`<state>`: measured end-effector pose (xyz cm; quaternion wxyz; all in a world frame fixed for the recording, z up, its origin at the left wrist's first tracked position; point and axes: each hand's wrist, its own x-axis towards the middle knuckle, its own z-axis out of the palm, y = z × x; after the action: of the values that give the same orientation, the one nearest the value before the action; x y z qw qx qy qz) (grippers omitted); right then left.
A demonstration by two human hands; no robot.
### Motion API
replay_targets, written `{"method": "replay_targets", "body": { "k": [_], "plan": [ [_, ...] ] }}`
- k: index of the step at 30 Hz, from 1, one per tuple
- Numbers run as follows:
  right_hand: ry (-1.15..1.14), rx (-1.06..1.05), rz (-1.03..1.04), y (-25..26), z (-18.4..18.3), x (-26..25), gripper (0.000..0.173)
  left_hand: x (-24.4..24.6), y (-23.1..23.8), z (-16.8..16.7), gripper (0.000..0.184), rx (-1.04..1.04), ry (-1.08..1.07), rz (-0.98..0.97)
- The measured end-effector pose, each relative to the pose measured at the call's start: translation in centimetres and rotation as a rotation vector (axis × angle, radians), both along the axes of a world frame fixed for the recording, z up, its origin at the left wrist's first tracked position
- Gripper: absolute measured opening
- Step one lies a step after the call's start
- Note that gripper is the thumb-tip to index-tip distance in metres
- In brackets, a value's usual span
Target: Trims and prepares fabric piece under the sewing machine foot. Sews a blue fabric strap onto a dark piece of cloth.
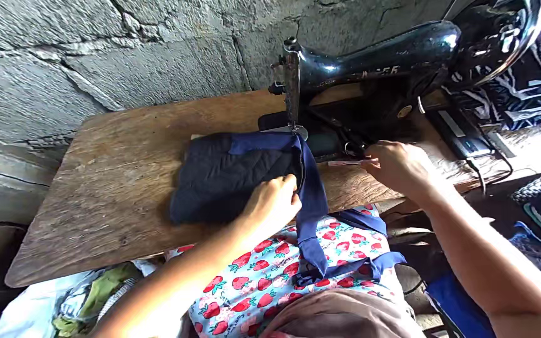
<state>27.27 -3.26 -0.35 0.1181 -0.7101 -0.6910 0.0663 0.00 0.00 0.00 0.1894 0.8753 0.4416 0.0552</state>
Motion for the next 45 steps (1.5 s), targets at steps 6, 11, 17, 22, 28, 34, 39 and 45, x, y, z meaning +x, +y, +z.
{"method": "replay_targets", "body": {
  "k": [6,11,17,22,28,34,39,45],
  "plan": [
    [0.14,0.182,-0.026,-1.9,-3.5,3.6,0.012,1.8,1.1,-0.3,0.026,-0.133,-0.204,-0.139],
    [0.055,0.16,-0.223,-2.5,-2.3,7.3,0.023,0.6,6.0,-1.4,0.014,0.191,-0.256,-0.095],
    [0.152,-0.261,-0.011,-5.7,0.4,-2.1,0.054,3.0,9.8,-3.0,0.026,0.324,-0.28,-0.146],
    [0.373,-0.516,0.187,-6.8,-6.9,-6.2,0.066,3.1,10.8,-1.4,0.016,0.175,-0.435,-0.038],
    [1.512,-0.201,0.467,-8.5,-10.0,-5.3,0.013,1.7,12.7,-1.2,0.015,0.027,-0.478,-0.009],
    [1.594,0.002,0.701,-10.0,-3.9,-5.2,0.01,0.2,14.2,-1.8,0.016,0.048,-0.544,-0.086],
    [1.479,-0.122,0.675,-10.3,-4.7,-7.1,0.018,-1.0,14.6,-2.7,0.022,0.233,-0.429,-0.311],
    [1.336,-0.265,0.633,-10.8,-6.5,-8.6,0.028,0.2,12.8,-3.1,0.028,0.273,-0.306,-0.282]
  ]
}}
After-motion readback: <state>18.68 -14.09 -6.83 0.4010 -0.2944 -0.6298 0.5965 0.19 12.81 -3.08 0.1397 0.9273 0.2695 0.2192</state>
